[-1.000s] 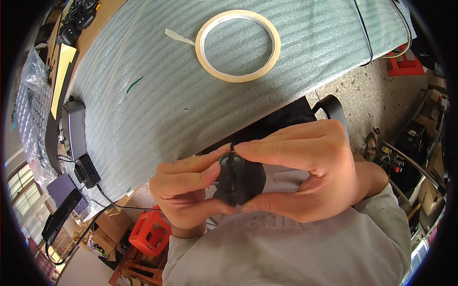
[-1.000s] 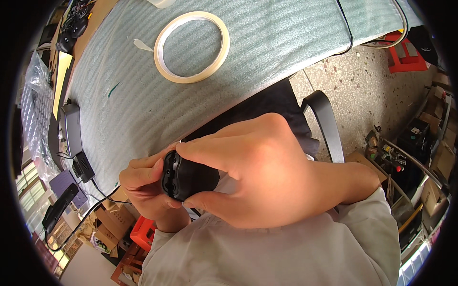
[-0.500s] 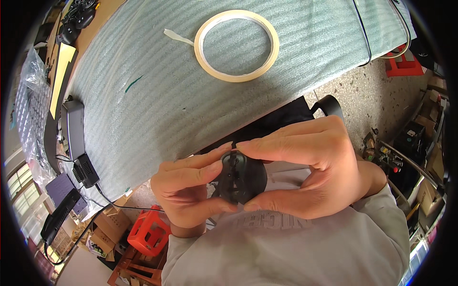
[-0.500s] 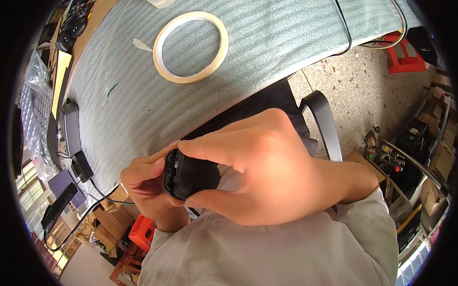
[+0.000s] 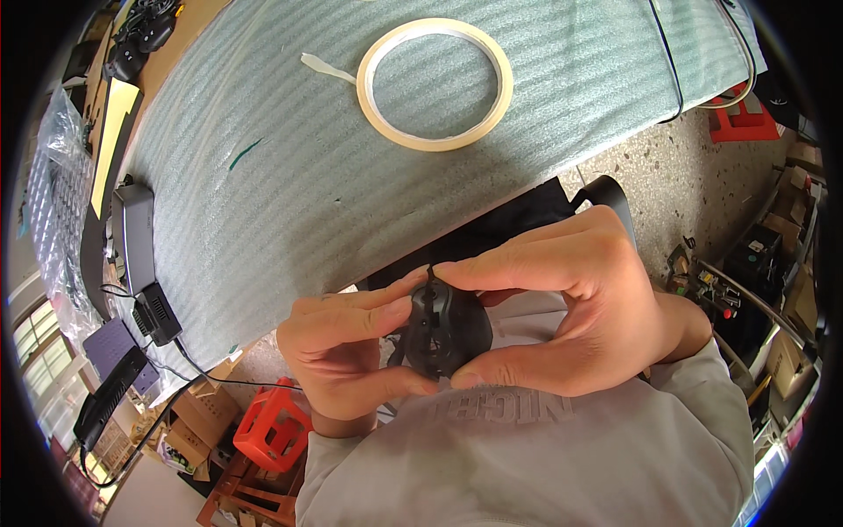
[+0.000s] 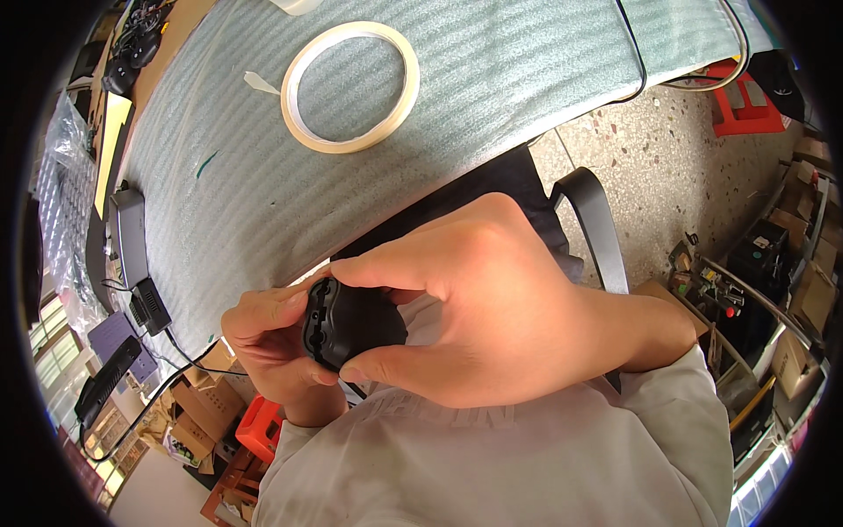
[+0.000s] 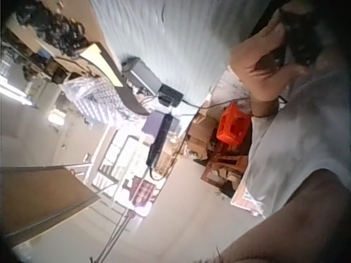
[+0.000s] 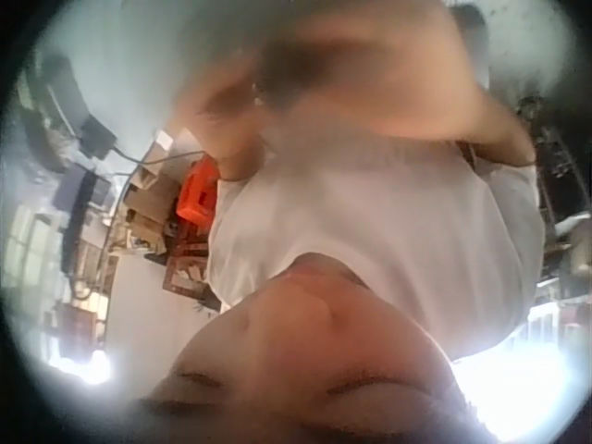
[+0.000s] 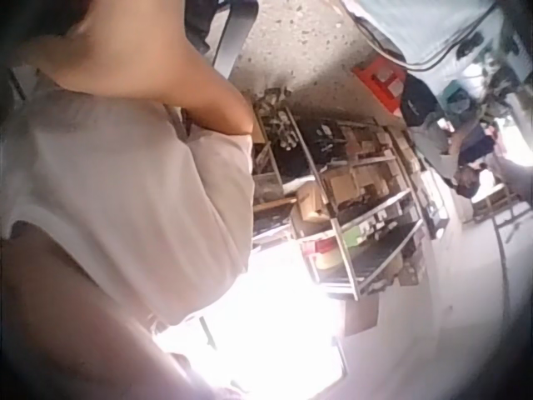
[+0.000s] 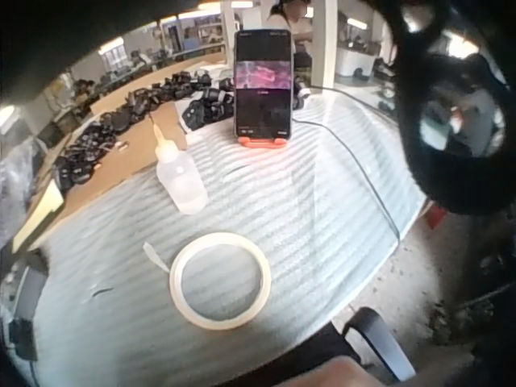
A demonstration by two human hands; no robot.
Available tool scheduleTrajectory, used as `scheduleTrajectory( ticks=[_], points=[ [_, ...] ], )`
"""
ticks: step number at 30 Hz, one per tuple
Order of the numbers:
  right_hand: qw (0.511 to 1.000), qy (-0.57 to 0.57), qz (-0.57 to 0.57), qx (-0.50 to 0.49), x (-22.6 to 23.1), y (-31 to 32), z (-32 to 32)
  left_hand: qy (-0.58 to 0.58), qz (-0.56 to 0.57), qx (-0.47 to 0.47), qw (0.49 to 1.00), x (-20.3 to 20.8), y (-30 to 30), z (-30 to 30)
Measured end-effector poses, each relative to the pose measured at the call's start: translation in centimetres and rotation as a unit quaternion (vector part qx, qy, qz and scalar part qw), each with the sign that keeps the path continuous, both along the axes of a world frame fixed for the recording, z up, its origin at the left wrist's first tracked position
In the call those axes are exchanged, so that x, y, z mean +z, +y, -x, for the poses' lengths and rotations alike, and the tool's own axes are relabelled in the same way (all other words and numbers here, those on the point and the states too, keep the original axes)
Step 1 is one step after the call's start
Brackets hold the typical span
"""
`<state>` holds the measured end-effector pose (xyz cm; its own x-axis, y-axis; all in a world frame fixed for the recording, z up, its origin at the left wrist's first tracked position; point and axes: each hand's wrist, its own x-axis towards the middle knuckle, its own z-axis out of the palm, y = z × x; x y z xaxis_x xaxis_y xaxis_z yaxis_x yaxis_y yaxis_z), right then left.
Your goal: The person assembles a mouse by inserting a circuit board and a battery into a mouse casing, then applies glue from a bottle to seal the casing.
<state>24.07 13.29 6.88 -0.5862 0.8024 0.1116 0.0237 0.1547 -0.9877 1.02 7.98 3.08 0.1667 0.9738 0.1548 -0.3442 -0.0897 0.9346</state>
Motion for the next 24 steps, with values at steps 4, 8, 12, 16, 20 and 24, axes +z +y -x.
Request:
scheduleTrajectory(
  ticks=[4,8,12,16,20,24],
  points=[
    [1.000,-0.021,-0.012,-0.013,0.2,-0.1,-0.1,0.014,-0.007,-0.002,1.000,0.1,0.0,-0.1],
    [1.000,-0.014,-0.021,-0.008,0.2,0.0,-0.1,0.013,-0.010,-0.004,1.000,0.2,0.1,0.1],
    [0.997,0.013,0.079,0.012,0.0,0.3,0.1,0.050,0.017,0.003,0.999,0.6,-0.3,0.3],
    [0.986,0.010,0.166,0.015,-0.1,0.3,0.3,0.053,-0.010,-0.008,0.999,0.1,-0.2,0.5],
    [0.980,0.001,0.198,0.007,0.0,0.3,0.1,0.049,0.030,-0.045,0.997,0.5,-0.1,0.6],
    [0.979,-0.008,0.205,0.020,0.3,0.7,0.2,0.055,0.045,-0.048,0.996,0.6,0.0,0.8]
  ],
)
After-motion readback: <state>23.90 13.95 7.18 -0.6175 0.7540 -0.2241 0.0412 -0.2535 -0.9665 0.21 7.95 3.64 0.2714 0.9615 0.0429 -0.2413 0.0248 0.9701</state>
